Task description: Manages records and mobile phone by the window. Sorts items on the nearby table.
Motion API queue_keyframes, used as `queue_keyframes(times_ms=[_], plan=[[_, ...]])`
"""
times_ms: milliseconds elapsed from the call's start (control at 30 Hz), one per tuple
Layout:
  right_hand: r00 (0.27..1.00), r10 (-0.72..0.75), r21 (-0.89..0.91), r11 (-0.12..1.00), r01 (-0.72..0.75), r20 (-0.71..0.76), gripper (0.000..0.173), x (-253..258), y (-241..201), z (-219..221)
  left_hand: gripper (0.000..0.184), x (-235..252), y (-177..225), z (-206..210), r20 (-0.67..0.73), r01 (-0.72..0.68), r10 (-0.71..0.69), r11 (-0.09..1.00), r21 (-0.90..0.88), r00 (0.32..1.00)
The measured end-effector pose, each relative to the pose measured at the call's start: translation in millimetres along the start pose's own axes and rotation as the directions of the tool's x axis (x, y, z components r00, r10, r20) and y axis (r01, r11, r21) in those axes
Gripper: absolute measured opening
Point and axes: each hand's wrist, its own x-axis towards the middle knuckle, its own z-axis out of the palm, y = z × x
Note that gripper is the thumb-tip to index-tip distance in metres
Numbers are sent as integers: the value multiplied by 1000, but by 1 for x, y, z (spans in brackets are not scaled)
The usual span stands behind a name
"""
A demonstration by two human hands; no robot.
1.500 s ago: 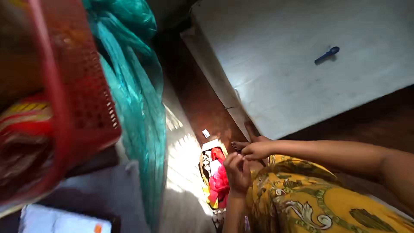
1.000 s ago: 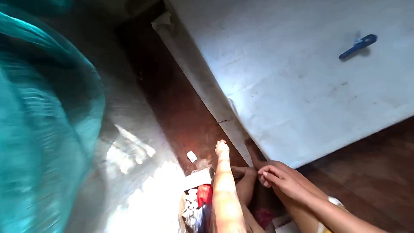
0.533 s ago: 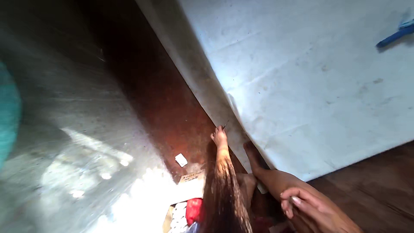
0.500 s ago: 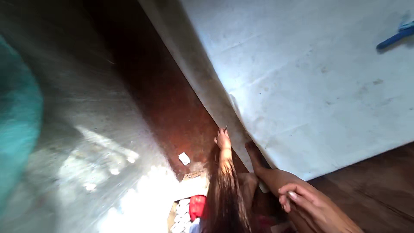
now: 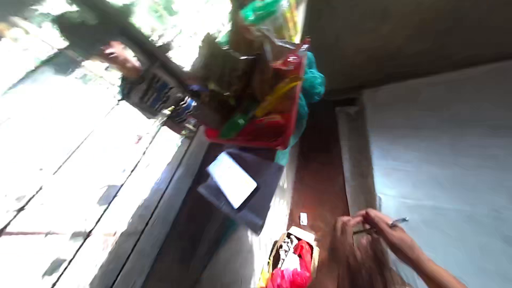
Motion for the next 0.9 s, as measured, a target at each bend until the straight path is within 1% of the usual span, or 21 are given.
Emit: queue_keyframes(times_ms=[33,100,133,167,200,233,267,300,333,400,433,467,500,533,600,667,700,767,800,900], plan=[[997,-50,7,999,49,59,41,9,-22,2,39,-7,1,-21,-79,-137,139,990,30,987],[970,-114,65,993,102,217,39,17,-71,9,33,-28,26,-69,-158,-311,306,950,-6,939],[934,-158,87,987,137,321,36,21,-94,11,26,-40,38,-91,-210,-383,371,923,-19,905],[877,-222,117,975,190,427,32,27,-114,16,18,-53,46,-109,-285,-436,420,900,9,861],[804,-290,148,957,250,519,29,34,-132,22,12,-64,51,-126,-377,-462,455,883,78,807],[730,-348,182,936,300,588,26,40,-148,31,10,-73,52,-141,-473,-443,465,881,164,749],[677,-388,205,919,337,626,23,45,-162,41,9,-79,51,-156,-568,-383,453,890,246,687],[654,-415,219,906,363,632,20,49,-173,53,10,-82,48,-171,-641,-290,425,905,311,639],[665,-436,222,896,385,606,16,52,-183,66,15,-82,44,-186,-688,-186,382,920,344,617],[717,-463,161,878,450,521,12,56,-199,94,30,-80,35,-209,-726,-8,254,946,324,639],[730,-472,89,863,498,494,13,59,-207,108,36,-77,32,-218,-736,42,194,956,289,649],[735,-472,-13,837,546,487,15,63,-217,124,39,-73,30,-225,-752,66,158,964,259,640],[727,-460,-104,806,583,510,20,70,-223,139,39,-67,29,-230,-767,83,125,970,226,629],[715,-441,-180,771,612,543,25,81,-225,152,39,-62,30,-235,-770,103,78,977,184,633],[679,-424,-274,688,672,600,31,108,-218,174,42,-49,36,-245,-743,174,-59,982,78,667],[667,-385,-343,633,694,638,32,131,-216,192,46,-34,43,-256,-690,278,-199,961,3,696],[673,-346,-374,625,685,654,30,137,-219,200,46,-27,46,-260,-678,321,-241,947,-8,694],[680,-257,-390,658,644,687,29,145,-228,209,47,-19,53,-265,-662,374,-277,927,6,697],[683,-237,-390,674,628,691,28,149,-232,212,48,-16,56,-266,-653,392,-296,920,0,697],[700,-199,-384,717,581,686,28,156,-237,214,52,-8,63,-262,-661,395,-338,916,-69,670]])
